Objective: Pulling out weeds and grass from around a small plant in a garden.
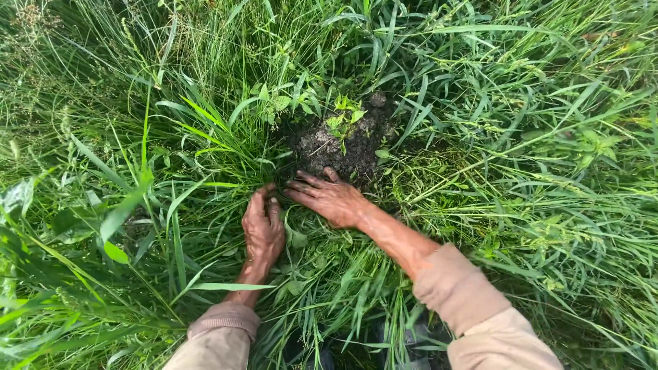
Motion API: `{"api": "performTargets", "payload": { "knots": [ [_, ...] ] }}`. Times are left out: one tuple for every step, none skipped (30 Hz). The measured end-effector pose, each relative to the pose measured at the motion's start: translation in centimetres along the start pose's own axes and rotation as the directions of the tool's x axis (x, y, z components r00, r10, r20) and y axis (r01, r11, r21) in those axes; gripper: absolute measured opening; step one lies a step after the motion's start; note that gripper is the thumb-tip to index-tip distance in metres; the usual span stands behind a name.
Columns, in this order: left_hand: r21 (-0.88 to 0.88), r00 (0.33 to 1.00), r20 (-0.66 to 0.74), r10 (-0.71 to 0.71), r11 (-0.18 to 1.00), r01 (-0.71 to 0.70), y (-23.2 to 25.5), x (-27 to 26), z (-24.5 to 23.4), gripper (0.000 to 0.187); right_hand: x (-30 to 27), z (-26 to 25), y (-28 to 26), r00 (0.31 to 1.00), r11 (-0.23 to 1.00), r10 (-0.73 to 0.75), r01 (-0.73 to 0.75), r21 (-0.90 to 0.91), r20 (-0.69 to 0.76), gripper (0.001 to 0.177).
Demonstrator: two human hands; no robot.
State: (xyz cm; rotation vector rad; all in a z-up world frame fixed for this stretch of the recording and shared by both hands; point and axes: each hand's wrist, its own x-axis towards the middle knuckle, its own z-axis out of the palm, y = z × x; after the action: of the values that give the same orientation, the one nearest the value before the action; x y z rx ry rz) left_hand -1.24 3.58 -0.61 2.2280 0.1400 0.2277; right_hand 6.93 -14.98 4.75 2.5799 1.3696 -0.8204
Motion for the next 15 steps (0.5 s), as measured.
{"api": "performTargets", "payload": {
  "knots": [
    [-0.047, 0.999, -0.005, -0.037, 0.998, 0.037, 0.5, 0.1, -0.4, 0.030, 1.0, 1.1, 0.0, 0.999, 0.995, 0.002, 0.001, 0.097, -0.036, 0.099],
    [-0.093, 0.997, -0.009, -0.075, 0.993, 0.074, 1.0, 0.1, -0.7, 0.029, 2.1, 2.3, -0.1, 0.997, 0.981, 0.007, 0.006, 0.192, -0.071, 0.087],
    [-0.095, 0.997, -0.003, -0.077, 0.993, 0.077, 1.3, 0.1, -0.8, 0.029, 2.9, 8.5, 1.0, 0.998, 0.981, 0.010, 0.004, 0.196, -0.066, 0.087],
    [-0.178, 0.987, -0.108, -0.120, 0.979, 0.099, 1.7, 0.1, -0.9, 0.023, 3.9, 14.6, 1.4, 0.970, 0.982, 0.025, 0.022, 0.189, -0.240, 0.073],
    [-0.267, 0.963, -0.213, -0.162, 0.958, 0.102, 2.2, 0.6, -0.7, 0.017, 5.7, 20.0, 2.1, 0.910, 0.985, 0.045, 0.028, 0.169, -0.412, 0.065],
    [-0.273, 0.964, -0.214, -0.158, 0.957, 0.096, 2.6, 1.1, -0.7, 0.017, 4.6, 18.8, 1.2, 0.910, 0.986, 0.048, 0.022, 0.163, -0.413, 0.065],
    [-0.308, 0.958, -0.271, -0.098, 0.951, 0.011, 3.0, 1.7, -1.0, 0.020, 3.8, 17.5, 0.2, 0.882, 0.515, 0.407, -0.006, 0.857, -0.238, 0.045],
    [-0.337, 0.944, -0.329, -0.041, 0.938, -0.077, 3.2, 2.2, -1.2, 0.023, 3.0, 16.3, -0.9, 0.851, -0.317, 0.505, 0.027, 0.948, 0.144, 0.041],
    [-0.334, 0.945, -0.323, -0.047, 0.940, -0.068, 3.5, 2.3, -1.7, 0.023, 1.4, 16.4, -1.5, 0.852, -0.325, 0.500, 0.022, 0.945, 0.152, 0.041],
    [-0.187, 0.932, -0.350, 0.094, 0.968, -0.168, 3.7, 2.4, -2.2, 0.019, -0.1, 16.6, -2.2, 0.873, -0.088, 0.488, 0.078, 0.993, -0.026, 0.054],
    [-0.036, 0.903, -0.356, 0.238, 0.963, -0.268, 3.9, 2.8, -2.7, 0.016, -1.5, 16.5, -2.6, 0.880, 0.155, 0.430, 0.148, 0.977, -0.201, 0.072],
    [-0.034, 0.905, -0.354, 0.236, 0.964, -0.265, 3.7, 2.6, -2.9, 0.016, -2.6, 16.7, -3.3, 0.881, 0.151, 0.429, 0.147, 0.978, -0.199, 0.072],
    [-0.167, 0.894, -0.425, 0.142, 0.958, -0.232, 3.7, 3.0, -3.0, 0.018, -3.6, 16.7, -3.4, 0.905, 0.100, 0.395, 0.130, 0.986, -0.160, 0.070],
    [-0.299, 0.876, -0.481, 0.039, 0.932, -0.205, 3.7, 3.4, -3.1, 0.019, -4.6, 16.6, -3.5, 0.926, 0.050, 0.358, 0.111, 0.993, -0.122, 0.068],
    [-0.301, 0.875, -0.482, 0.040, 0.931, -0.209, 3.7, 3.2, -3.1, 0.019, -4.0, 13.2, -2.9, 0.925, 0.053, 0.360, 0.112, 0.992, -0.124, 0.068]
  ]
}}
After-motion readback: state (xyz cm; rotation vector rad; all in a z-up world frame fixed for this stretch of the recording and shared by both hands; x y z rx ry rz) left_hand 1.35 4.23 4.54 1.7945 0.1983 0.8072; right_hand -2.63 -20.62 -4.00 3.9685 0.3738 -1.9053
